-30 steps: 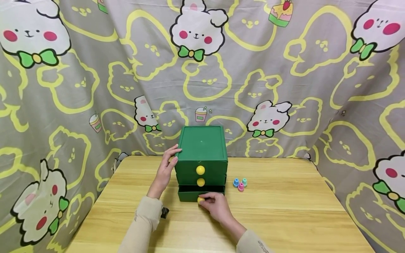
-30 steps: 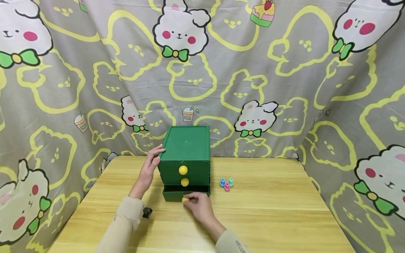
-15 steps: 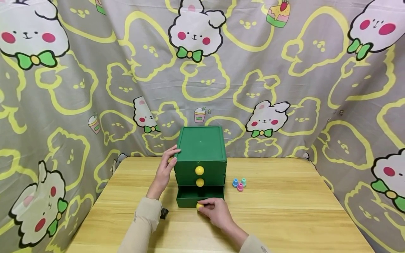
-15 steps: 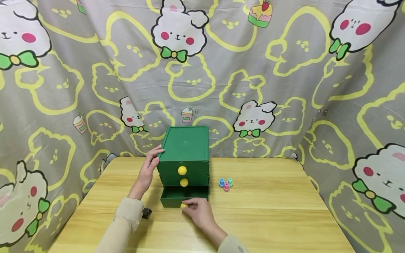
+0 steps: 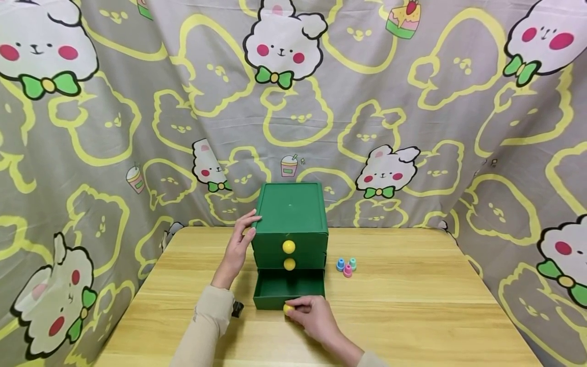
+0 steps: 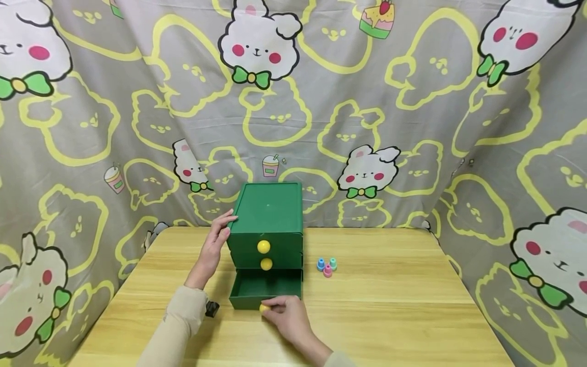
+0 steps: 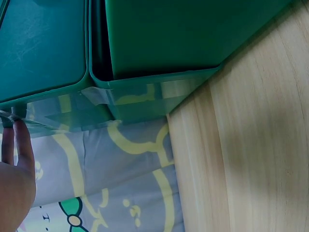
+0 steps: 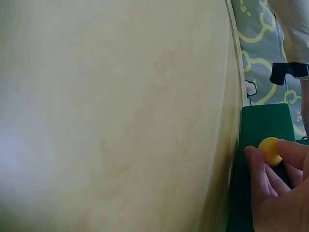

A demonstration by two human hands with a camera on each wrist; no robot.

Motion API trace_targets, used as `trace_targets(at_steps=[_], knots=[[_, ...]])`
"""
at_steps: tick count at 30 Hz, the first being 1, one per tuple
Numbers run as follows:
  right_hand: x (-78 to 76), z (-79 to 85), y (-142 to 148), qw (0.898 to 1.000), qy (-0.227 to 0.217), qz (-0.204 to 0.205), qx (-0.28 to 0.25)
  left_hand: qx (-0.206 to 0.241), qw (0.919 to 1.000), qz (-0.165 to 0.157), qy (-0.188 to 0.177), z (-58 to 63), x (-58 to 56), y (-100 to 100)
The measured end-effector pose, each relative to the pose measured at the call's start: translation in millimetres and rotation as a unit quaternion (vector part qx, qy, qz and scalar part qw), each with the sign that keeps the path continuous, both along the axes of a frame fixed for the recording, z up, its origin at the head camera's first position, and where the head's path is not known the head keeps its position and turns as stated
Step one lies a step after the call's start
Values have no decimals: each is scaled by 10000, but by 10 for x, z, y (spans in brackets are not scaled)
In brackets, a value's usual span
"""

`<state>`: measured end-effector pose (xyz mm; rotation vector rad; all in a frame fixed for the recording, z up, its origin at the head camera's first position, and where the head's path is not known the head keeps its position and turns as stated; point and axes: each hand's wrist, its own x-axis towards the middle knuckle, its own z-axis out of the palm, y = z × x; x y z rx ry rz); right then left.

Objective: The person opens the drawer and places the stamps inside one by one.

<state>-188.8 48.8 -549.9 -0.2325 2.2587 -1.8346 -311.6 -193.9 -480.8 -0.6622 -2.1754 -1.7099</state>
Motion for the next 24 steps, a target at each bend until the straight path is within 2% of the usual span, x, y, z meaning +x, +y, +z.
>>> trace_targets(at_steps=[15, 24], knots=[[163, 12, 1, 9999, -103, 14, 2, 80, 9999, -55, -26, 21, 32, 5], [235, 30, 3, 9997, -238, 51, 10, 48, 9999, -108, 114, 16, 14, -2]])
